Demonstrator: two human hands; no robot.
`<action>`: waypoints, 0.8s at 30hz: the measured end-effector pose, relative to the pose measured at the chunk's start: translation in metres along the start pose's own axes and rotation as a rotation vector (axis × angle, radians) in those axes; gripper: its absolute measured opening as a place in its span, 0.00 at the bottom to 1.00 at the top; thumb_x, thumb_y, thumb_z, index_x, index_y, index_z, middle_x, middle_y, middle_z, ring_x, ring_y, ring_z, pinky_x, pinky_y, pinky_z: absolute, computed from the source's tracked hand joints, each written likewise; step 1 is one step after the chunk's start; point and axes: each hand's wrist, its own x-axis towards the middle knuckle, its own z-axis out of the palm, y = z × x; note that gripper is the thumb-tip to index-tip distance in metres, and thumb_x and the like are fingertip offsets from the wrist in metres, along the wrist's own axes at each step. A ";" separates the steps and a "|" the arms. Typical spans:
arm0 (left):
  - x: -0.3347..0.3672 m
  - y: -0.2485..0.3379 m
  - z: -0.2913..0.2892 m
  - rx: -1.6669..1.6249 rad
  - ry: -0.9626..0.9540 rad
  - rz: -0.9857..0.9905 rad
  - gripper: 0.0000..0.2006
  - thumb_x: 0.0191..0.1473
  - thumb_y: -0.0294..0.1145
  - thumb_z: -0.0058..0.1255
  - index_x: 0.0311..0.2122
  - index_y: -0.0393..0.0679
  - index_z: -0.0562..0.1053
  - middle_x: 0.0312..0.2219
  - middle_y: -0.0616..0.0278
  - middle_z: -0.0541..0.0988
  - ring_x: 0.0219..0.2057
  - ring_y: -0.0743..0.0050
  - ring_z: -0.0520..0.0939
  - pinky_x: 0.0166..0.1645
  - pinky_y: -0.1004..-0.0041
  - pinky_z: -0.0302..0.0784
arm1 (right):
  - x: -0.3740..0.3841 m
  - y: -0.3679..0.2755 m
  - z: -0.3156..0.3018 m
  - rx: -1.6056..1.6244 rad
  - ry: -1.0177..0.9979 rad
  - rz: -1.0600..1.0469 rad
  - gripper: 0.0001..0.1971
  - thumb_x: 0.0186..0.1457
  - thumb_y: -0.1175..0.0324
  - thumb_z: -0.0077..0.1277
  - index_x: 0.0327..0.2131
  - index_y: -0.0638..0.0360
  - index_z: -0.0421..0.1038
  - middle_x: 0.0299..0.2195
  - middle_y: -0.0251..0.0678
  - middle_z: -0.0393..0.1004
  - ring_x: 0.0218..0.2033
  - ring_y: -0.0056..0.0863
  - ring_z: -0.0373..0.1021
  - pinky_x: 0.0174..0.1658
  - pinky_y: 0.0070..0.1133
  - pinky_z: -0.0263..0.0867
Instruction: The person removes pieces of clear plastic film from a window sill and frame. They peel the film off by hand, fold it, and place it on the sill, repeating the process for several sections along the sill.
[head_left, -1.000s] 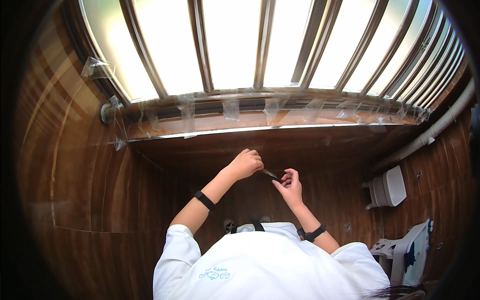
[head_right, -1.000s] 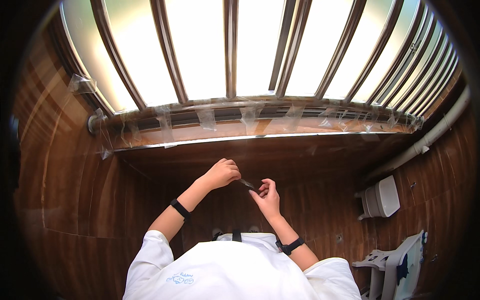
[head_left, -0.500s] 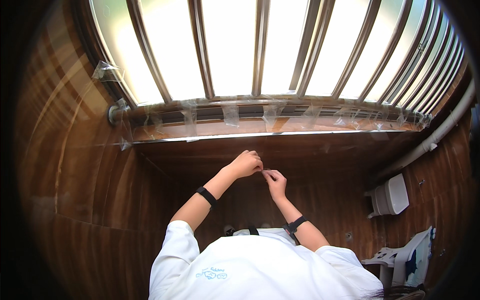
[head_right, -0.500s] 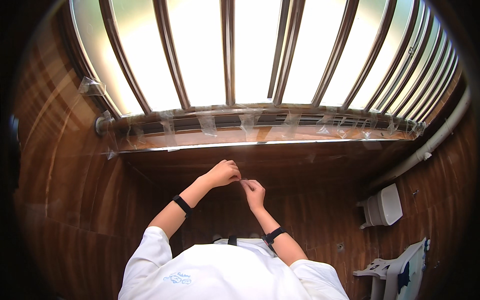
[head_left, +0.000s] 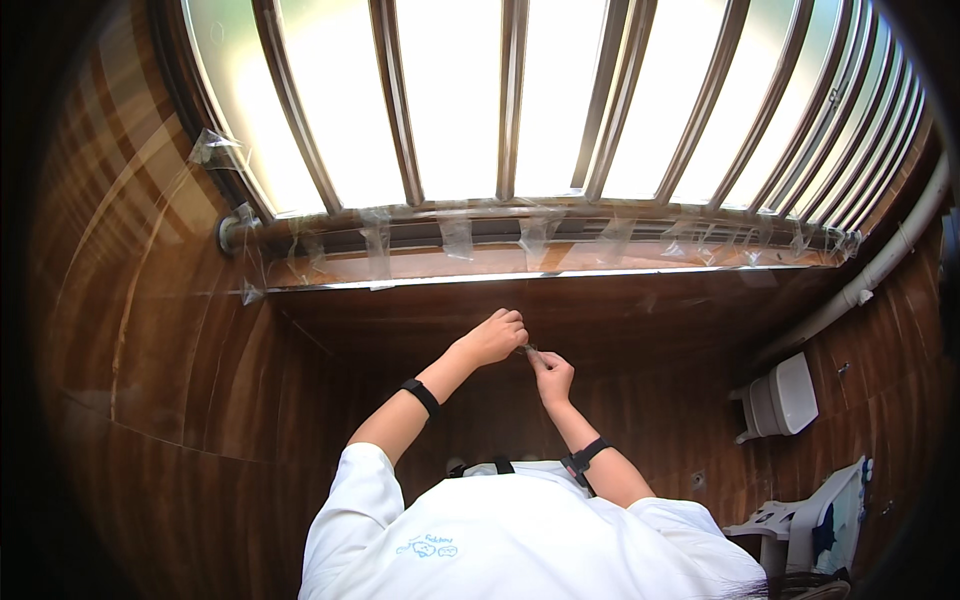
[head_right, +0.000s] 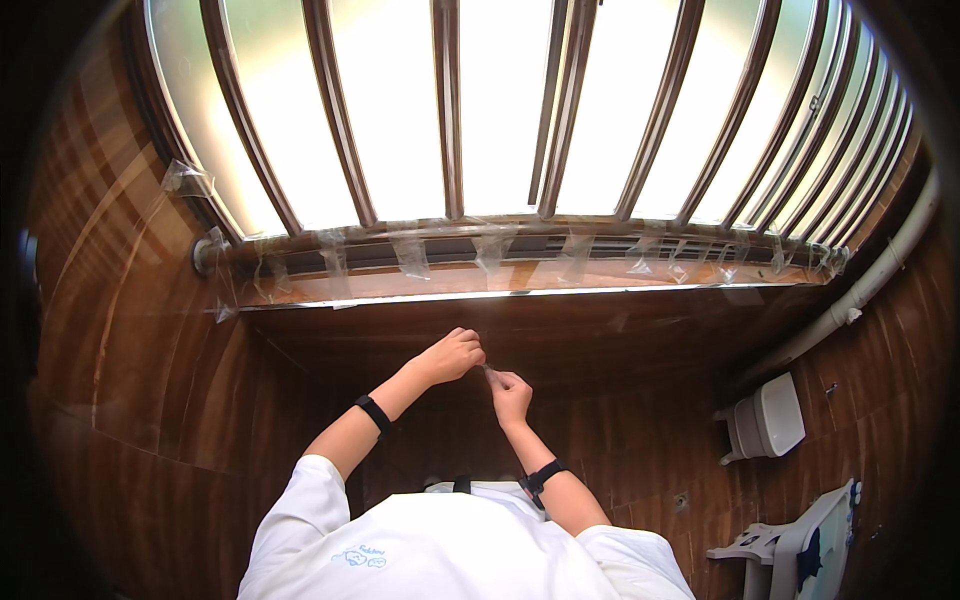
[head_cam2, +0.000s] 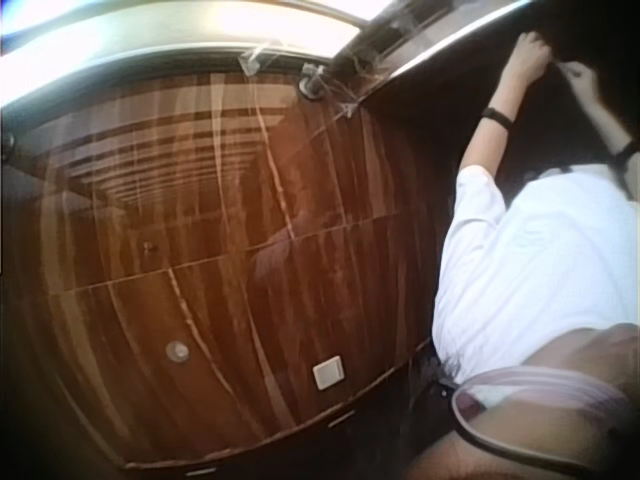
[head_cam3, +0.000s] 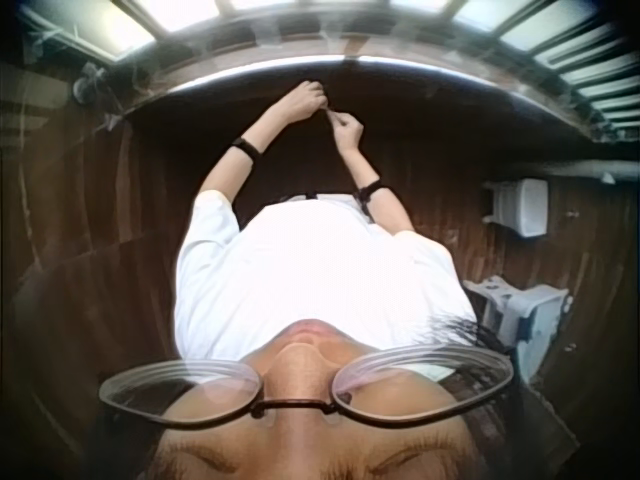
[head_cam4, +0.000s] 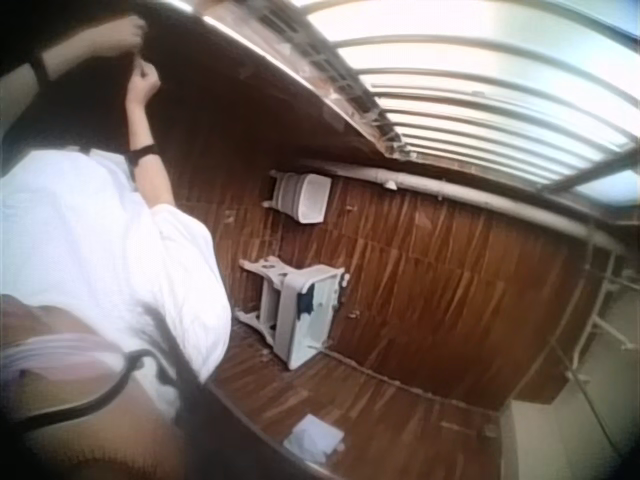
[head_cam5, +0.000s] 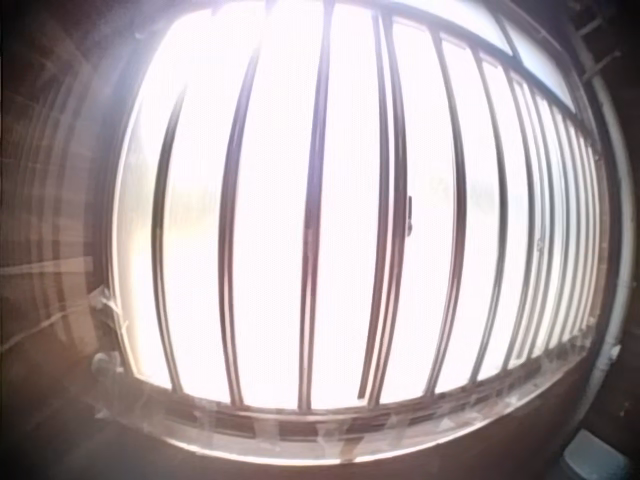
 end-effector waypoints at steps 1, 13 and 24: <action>0.001 -0.001 0.000 0.026 0.008 0.017 0.02 0.43 0.26 0.51 0.27 0.44 0.74 0.28 0.65 0.76 0.40 0.67 0.72 0.46 0.70 0.65 | 0.001 0.002 -0.001 -0.005 -0.013 0.014 0.07 0.48 0.71 0.57 0.28 0.67 0.76 0.25 0.41 0.77 0.26 0.28 0.73 0.30 0.21 0.65; 0.014 -0.005 -0.007 0.000 -0.083 0.008 0.01 0.43 0.28 0.52 0.25 0.46 0.74 0.27 0.67 0.76 0.40 0.67 0.73 0.46 0.70 0.65 | -0.001 0.021 -0.006 0.175 -0.072 0.136 0.11 0.50 0.68 0.57 0.34 0.66 0.77 0.28 0.39 0.78 0.30 0.22 0.73 0.36 0.17 0.65; 0.019 -0.003 0.006 -0.007 -0.041 0.030 0.02 0.44 0.30 0.53 0.26 0.47 0.75 0.28 0.68 0.76 0.40 0.68 0.73 0.47 0.69 0.65 | -0.010 0.004 -0.023 -0.099 -0.216 0.209 0.27 0.46 0.64 0.60 0.49 0.68 0.67 0.38 0.41 0.76 0.34 0.23 0.74 0.41 0.18 0.66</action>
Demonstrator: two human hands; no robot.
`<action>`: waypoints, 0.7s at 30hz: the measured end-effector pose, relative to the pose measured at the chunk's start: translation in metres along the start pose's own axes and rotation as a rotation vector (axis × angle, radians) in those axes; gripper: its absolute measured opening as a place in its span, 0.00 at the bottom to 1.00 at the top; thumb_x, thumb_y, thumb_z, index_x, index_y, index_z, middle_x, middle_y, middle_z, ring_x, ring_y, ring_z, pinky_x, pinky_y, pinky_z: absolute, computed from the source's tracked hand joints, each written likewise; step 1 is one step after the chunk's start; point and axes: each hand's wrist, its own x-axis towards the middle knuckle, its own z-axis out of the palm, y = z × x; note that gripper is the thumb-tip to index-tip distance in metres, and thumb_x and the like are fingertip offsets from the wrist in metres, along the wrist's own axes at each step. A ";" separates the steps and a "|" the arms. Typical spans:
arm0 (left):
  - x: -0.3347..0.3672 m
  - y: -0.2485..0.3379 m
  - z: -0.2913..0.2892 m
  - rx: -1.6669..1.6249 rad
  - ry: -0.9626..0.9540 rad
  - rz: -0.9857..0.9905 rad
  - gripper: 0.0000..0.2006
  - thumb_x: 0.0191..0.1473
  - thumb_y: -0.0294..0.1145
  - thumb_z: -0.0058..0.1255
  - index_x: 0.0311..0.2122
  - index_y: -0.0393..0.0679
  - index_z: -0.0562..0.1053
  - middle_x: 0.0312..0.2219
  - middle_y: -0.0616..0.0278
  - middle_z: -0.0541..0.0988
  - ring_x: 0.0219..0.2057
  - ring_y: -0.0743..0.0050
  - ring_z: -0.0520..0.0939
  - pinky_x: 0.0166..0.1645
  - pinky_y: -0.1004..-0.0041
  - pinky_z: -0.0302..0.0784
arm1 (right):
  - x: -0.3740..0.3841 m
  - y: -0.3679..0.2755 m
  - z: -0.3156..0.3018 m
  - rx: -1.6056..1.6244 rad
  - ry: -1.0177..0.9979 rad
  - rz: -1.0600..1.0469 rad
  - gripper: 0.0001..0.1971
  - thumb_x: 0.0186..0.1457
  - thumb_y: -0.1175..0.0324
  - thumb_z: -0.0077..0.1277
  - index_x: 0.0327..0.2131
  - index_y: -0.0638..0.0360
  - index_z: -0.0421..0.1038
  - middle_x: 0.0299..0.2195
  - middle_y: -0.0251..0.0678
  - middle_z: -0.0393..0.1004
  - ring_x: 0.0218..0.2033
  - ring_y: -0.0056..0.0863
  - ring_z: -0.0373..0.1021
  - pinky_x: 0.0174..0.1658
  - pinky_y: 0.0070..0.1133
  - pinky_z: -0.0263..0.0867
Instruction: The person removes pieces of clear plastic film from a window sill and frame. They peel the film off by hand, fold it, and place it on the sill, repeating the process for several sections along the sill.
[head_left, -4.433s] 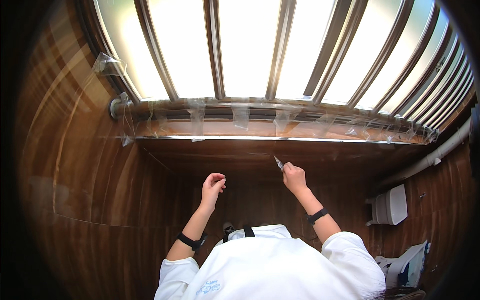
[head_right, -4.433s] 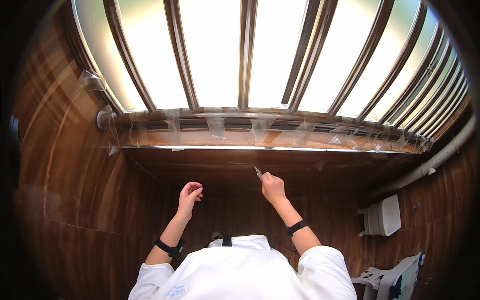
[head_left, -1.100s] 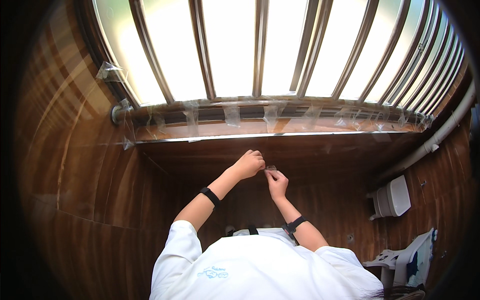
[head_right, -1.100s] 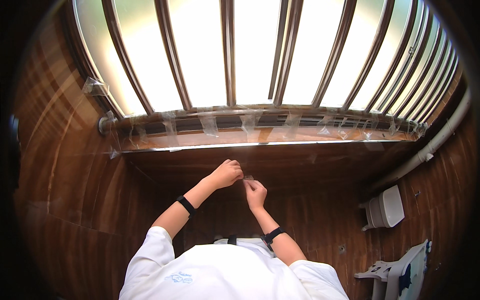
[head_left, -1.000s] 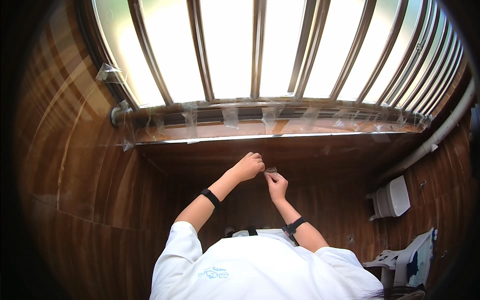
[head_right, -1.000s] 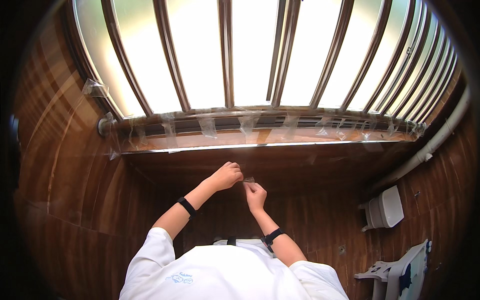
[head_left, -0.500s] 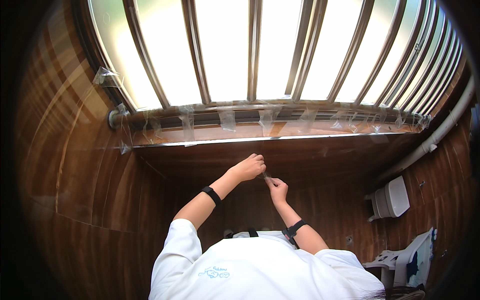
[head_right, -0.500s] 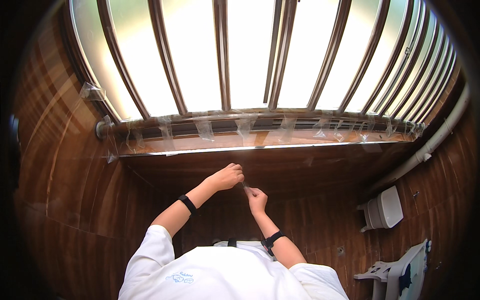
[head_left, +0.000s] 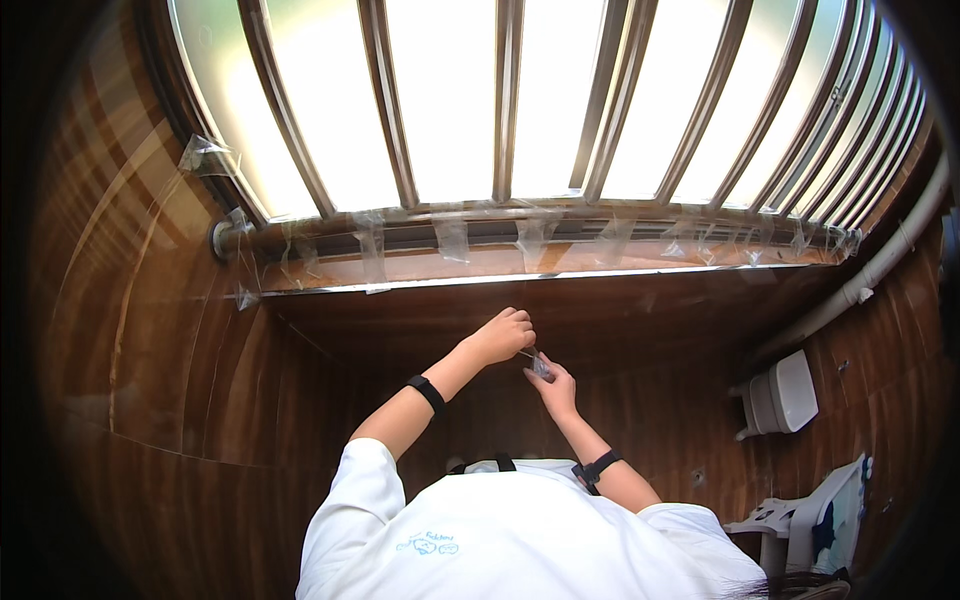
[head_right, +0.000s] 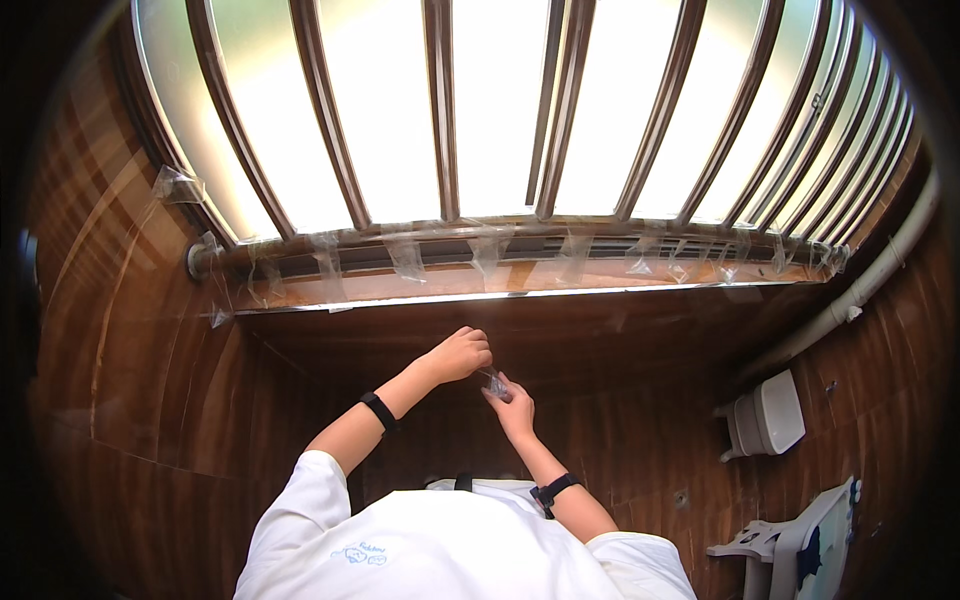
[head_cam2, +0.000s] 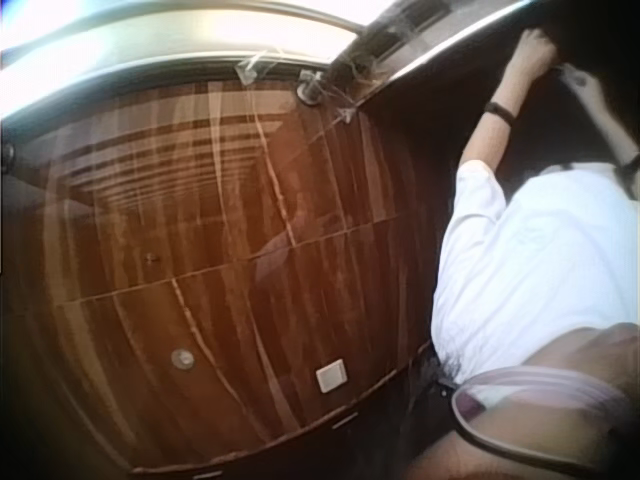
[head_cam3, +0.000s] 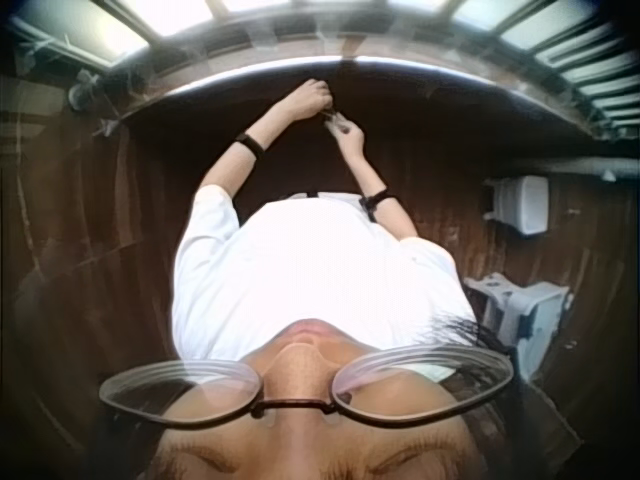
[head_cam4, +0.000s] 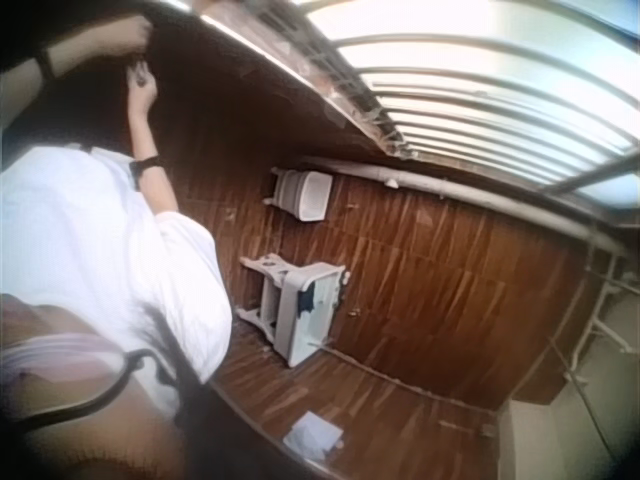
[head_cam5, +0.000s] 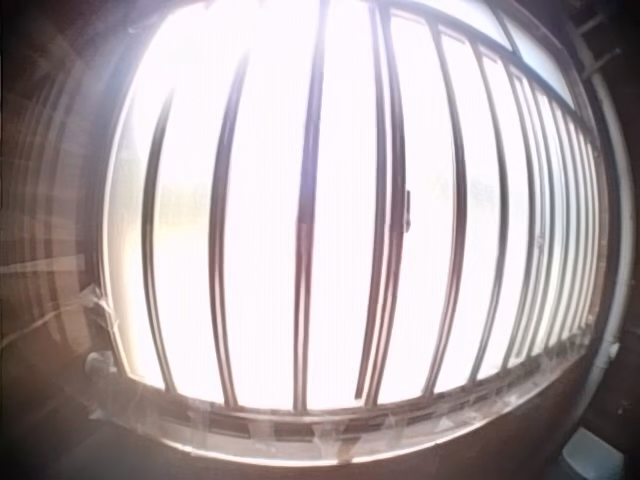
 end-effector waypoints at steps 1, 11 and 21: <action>-0.001 0.001 0.000 -0.008 0.009 0.001 0.02 0.44 0.30 0.53 0.26 0.47 0.75 0.29 0.68 0.76 0.40 0.68 0.73 0.47 0.69 0.65 | -0.003 0.004 0.000 -0.042 -0.013 -0.020 0.29 0.46 0.65 0.60 0.51 0.68 0.65 0.40 0.42 0.75 0.34 0.23 0.74 0.41 0.18 0.66; -0.018 0.005 -0.005 -0.011 0.264 -0.007 0.07 0.39 0.28 0.55 0.28 0.51 0.77 0.28 0.71 0.75 0.40 0.70 0.73 0.42 0.71 0.69 | 0.020 0.032 -0.025 0.861 -0.498 0.625 0.27 0.60 0.50 0.36 0.51 0.63 0.64 0.43 0.41 0.72 0.44 0.31 0.68 0.48 0.29 0.63; -0.050 0.023 -0.004 -0.077 0.503 -0.268 0.05 0.41 0.30 0.59 0.28 0.52 0.79 0.23 0.70 0.75 0.29 0.70 0.76 0.34 0.70 0.71 | 0.012 0.019 0.007 1.418 -0.554 0.791 0.10 0.55 0.63 0.51 0.37 0.57 0.72 0.36 0.34 0.76 0.43 0.29 0.69 0.54 0.34 0.58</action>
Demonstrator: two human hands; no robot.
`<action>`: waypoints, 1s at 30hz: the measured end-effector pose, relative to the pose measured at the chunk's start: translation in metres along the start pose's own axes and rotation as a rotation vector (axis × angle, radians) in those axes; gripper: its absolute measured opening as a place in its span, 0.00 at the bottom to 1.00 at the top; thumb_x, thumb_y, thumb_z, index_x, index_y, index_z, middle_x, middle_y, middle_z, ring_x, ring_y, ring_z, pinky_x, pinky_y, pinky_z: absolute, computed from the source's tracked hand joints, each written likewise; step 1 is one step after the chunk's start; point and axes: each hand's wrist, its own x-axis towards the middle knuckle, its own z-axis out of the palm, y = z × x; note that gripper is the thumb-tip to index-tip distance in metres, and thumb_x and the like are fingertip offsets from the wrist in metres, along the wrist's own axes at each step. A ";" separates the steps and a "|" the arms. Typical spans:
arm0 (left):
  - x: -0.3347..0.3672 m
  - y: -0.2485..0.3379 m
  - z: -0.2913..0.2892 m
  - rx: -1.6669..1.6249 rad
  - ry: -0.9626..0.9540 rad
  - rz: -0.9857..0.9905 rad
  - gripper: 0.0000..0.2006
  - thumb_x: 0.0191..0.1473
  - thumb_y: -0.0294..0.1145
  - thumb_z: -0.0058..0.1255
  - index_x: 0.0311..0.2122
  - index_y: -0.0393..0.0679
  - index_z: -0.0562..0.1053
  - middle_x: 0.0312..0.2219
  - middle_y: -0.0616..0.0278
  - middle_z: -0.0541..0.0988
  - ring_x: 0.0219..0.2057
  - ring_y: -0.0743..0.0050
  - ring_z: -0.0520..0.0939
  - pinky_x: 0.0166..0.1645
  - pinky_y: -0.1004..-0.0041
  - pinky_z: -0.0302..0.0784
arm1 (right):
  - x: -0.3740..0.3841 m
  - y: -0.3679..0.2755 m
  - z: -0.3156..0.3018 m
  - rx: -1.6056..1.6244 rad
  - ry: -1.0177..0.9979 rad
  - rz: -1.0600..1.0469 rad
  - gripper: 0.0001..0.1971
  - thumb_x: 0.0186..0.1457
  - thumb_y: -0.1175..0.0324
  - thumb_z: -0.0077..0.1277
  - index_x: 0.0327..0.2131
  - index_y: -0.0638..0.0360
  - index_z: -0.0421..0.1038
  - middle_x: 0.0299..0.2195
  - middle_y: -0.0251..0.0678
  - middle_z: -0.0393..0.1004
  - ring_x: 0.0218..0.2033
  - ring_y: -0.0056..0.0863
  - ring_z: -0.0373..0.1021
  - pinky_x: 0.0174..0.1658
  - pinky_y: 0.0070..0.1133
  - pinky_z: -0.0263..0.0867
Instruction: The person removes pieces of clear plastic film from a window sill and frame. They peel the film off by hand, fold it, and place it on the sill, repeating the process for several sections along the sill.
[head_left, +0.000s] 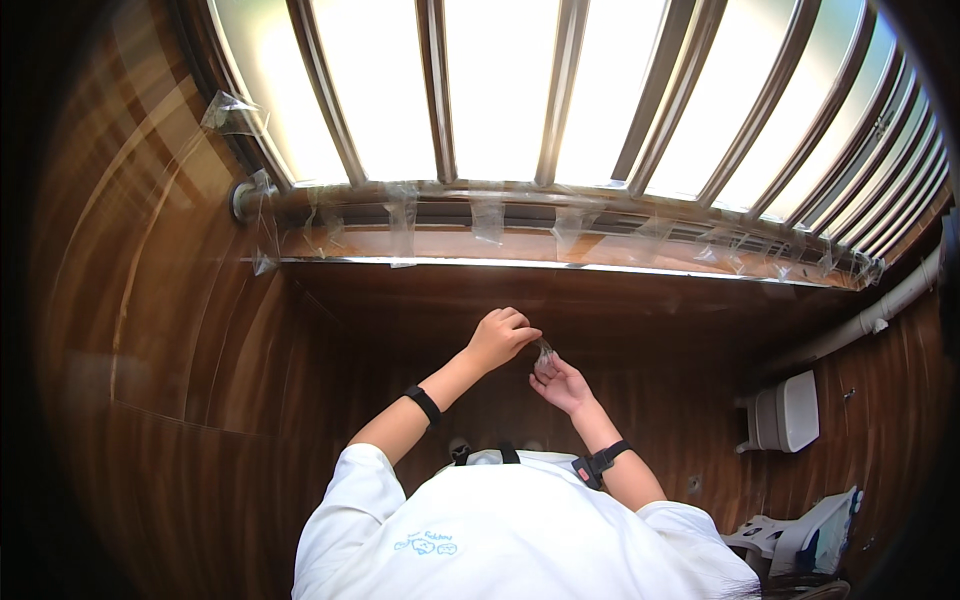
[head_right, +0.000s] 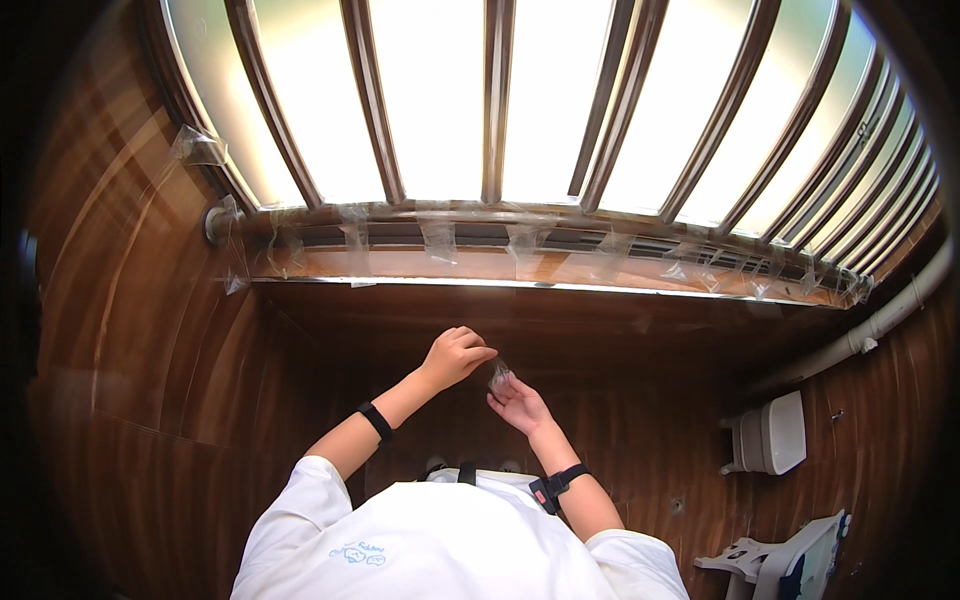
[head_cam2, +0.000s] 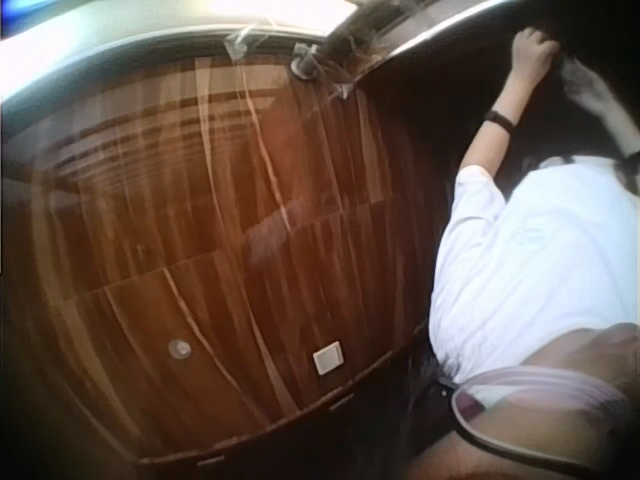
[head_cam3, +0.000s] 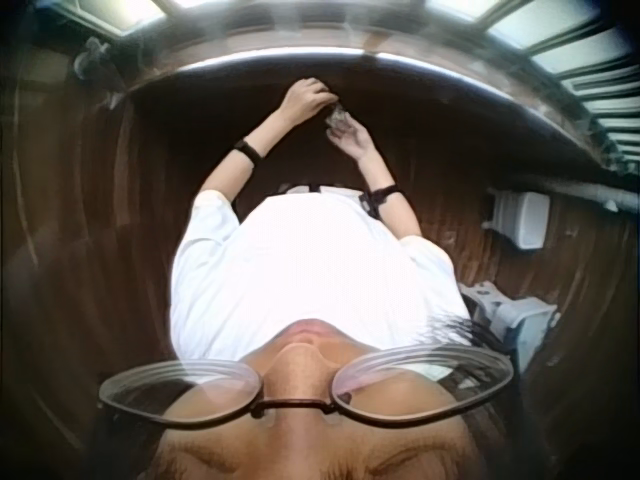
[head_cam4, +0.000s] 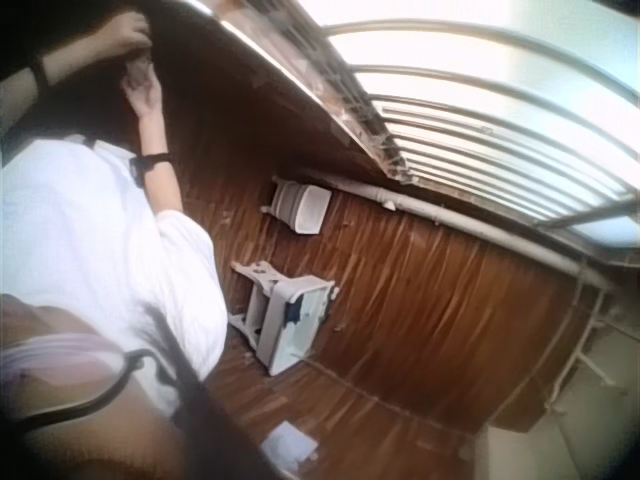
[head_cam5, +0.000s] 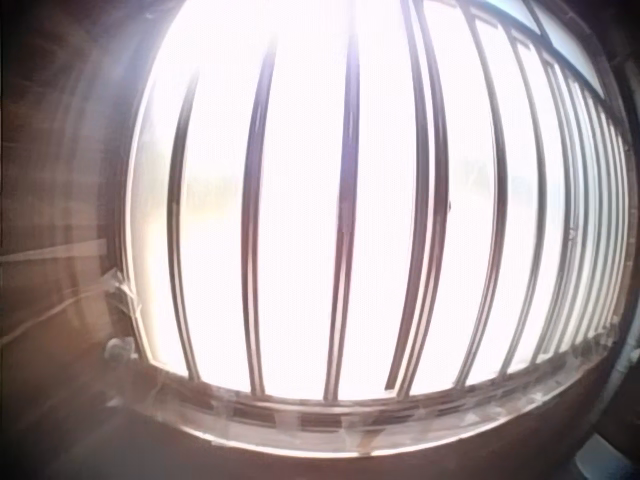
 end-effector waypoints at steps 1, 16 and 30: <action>-0.005 0.001 -0.001 -0.003 0.028 -0.018 0.05 0.41 0.30 0.59 0.28 0.52 0.79 0.23 0.70 0.75 0.28 0.70 0.76 0.33 0.70 0.72 | -0.001 -0.001 -0.002 -0.003 0.010 0.024 0.08 0.54 0.65 0.51 0.36 0.56 0.72 0.36 0.34 0.76 0.42 0.28 0.69 0.54 0.33 0.58; -0.127 -0.027 0.028 -0.237 0.216 -0.943 0.10 0.47 0.30 0.55 0.36 0.40 0.76 0.26 0.61 0.77 0.26 0.70 0.77 0.33 0.72 0.74 | -0.016 0.029 0.036 -0.388 0.029 0.036 0.09 0.53 0.74 0.49 0.37 0.68 0.70 0.38 0.46 0.74 0.46 0.39 0.70 0.55 0.36 0.63; -0.135 -0.107 0.042 -1.663 0.442 -1.562 0.20 0.53 0.39 0.54 0.48 0.38 0.67 0.45 0.51 0.71 0.48 0.57 0.72 0.49 0.52 0.73 | -0.040 0.038 0.093 -0.091 0.066 0.161 0.05 0.55 0.75 0.47 0.34 0.68 0.69 0.37 0.43 0.73 0.49 0.38 0.67 0.60 0.35 0.58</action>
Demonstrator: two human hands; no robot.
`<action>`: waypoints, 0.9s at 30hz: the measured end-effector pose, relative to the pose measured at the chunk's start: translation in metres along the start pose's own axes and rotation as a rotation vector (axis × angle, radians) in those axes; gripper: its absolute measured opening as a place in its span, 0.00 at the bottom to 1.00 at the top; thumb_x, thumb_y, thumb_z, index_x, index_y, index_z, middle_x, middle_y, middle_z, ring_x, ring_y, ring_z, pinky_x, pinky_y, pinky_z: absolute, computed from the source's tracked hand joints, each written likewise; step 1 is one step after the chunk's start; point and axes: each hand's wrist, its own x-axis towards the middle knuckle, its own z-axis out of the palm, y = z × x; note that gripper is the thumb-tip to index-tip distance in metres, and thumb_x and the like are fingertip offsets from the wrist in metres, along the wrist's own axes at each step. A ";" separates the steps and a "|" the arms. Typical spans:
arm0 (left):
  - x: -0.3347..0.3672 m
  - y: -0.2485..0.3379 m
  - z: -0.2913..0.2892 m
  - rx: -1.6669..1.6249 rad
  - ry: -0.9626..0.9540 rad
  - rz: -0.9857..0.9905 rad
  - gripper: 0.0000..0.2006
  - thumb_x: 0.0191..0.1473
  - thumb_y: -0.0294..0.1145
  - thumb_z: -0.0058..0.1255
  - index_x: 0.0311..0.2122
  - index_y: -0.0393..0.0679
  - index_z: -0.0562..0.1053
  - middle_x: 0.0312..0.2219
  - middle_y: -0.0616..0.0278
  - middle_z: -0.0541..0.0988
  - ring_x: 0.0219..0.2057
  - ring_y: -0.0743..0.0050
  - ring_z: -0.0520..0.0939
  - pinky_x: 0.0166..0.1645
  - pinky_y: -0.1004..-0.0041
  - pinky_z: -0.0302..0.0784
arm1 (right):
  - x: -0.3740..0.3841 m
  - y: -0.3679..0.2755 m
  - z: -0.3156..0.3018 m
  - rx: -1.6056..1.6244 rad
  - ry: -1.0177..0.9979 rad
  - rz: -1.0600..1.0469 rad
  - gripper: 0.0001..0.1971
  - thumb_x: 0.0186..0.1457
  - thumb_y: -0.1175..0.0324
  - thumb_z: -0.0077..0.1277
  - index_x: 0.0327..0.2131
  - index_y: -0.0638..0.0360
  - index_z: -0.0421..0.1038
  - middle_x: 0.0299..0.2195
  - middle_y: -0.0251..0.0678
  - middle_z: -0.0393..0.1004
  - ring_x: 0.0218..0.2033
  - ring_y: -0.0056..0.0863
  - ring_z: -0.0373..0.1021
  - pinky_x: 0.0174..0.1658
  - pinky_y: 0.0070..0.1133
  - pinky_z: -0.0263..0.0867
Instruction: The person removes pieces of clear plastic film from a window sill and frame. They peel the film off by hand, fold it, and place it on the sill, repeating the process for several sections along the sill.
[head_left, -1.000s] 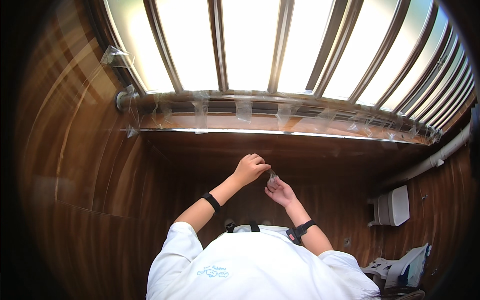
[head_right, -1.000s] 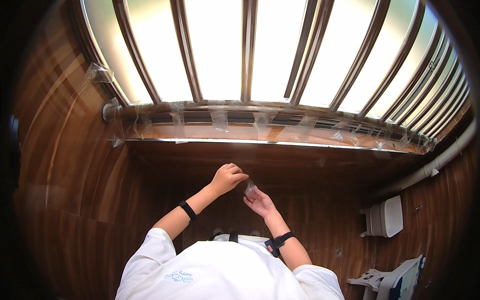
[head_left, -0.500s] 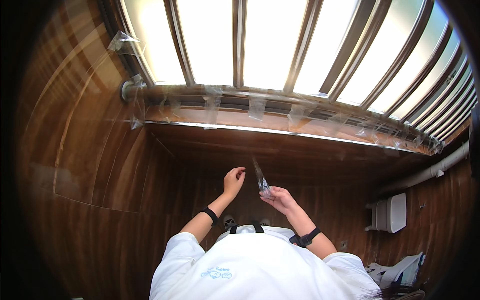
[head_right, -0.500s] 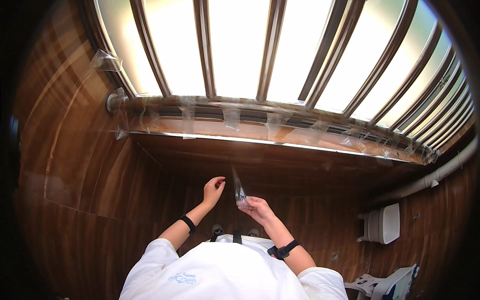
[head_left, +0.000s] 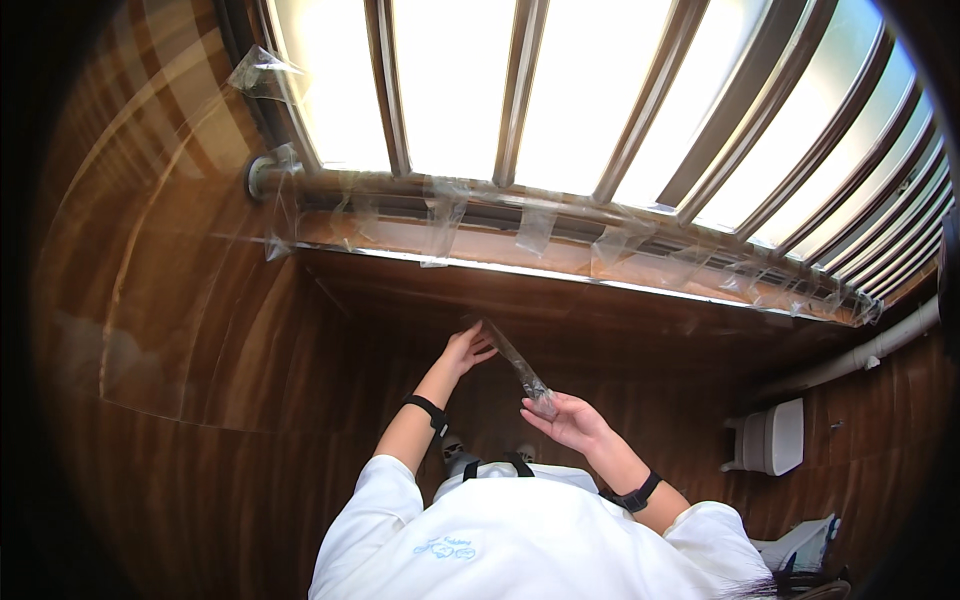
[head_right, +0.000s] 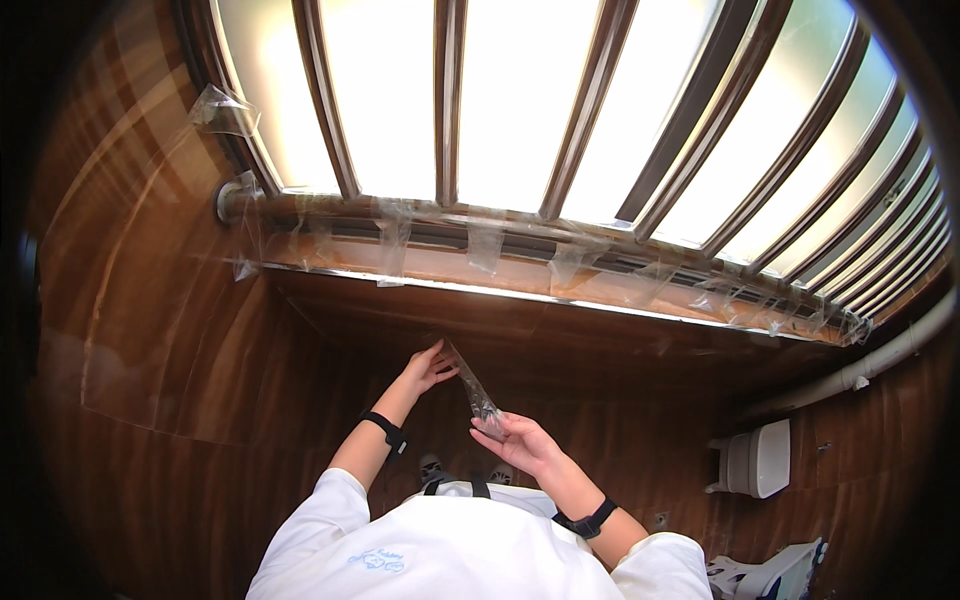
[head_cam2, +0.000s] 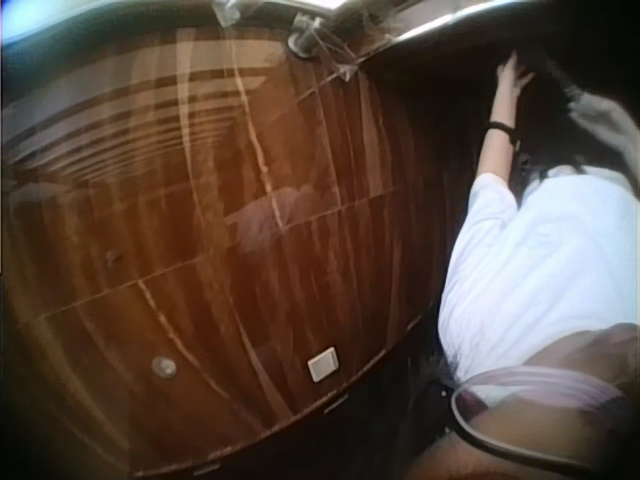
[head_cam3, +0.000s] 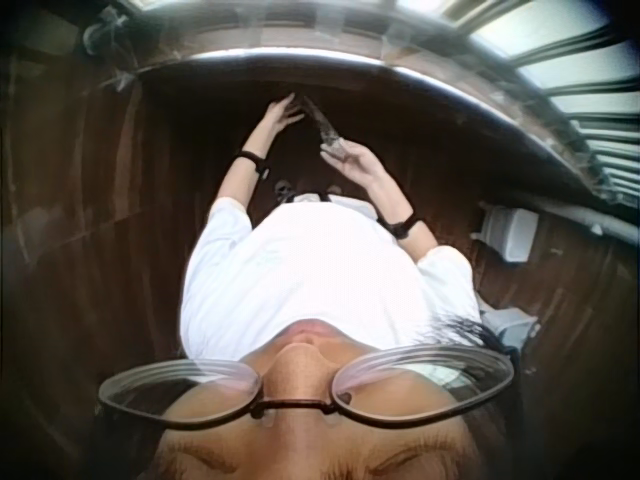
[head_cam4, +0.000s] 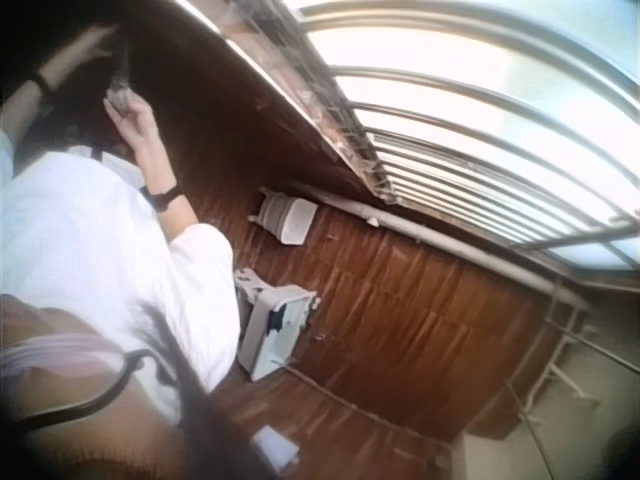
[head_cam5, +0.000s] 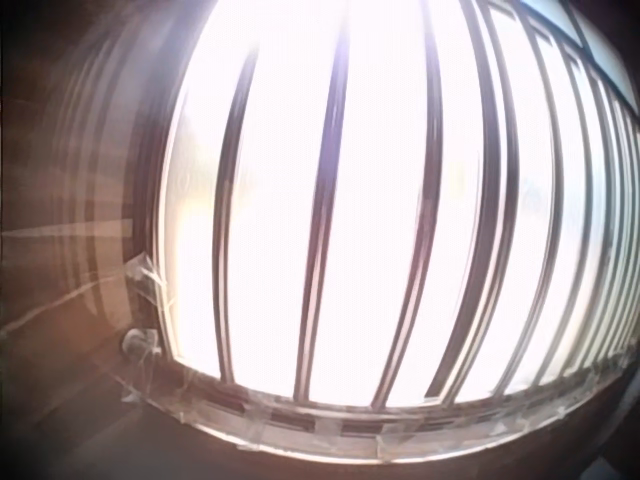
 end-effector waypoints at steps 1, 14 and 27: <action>0.006 -0.001 0.002 -0.160 0.037 -0.004 0.14 0.55 0.33 0.50 0.44 0.39 0.68 0.44 0.52 0.72 0.47 0.57 0.73 0.51 0.55 0.72 | -0.001 -0.001 0.001 0.024 -0.047 0.010 0.05 0.55 0.75 0.48 0.33 0.68 0.69 0.37 0.43 0.73 0.49 0.38 0.67 0.61 0.36 0.57; -0.053 -0.009 0.015 -0.199 -0.183 0.160 0.23 0.50 0.15 0.40 0.53 0.42 0.61 0.51 0.53 0.69 0.49 0.60 0.74 0.50 0.60 0.74 | -0.025 -0.028 -0.004 0.171 0.137 -0.160 0.06 0.53 0.75 0.50 0.35 0.64 0.73 0.35 0.42 0.76 0.47 0.36 0.68 0.59 0.34 0.59; -0.111 -0.013 0.042 0.076 -0.353 0.144 0.30 0.49 0.19 0.53 0.57 0.42 0.58 0.55 0.51 0.65 0.54 0.59 0.69 0.55 0.65 0.70 | -0.039 -0.067 -0.017 0.107 0.145 -0.385 0.06 0.56 0.70 0.49 0.34 0.63 0.72 0.35 0.41 0.76 0.42 0.34 0.71 0.54 0.32 0.66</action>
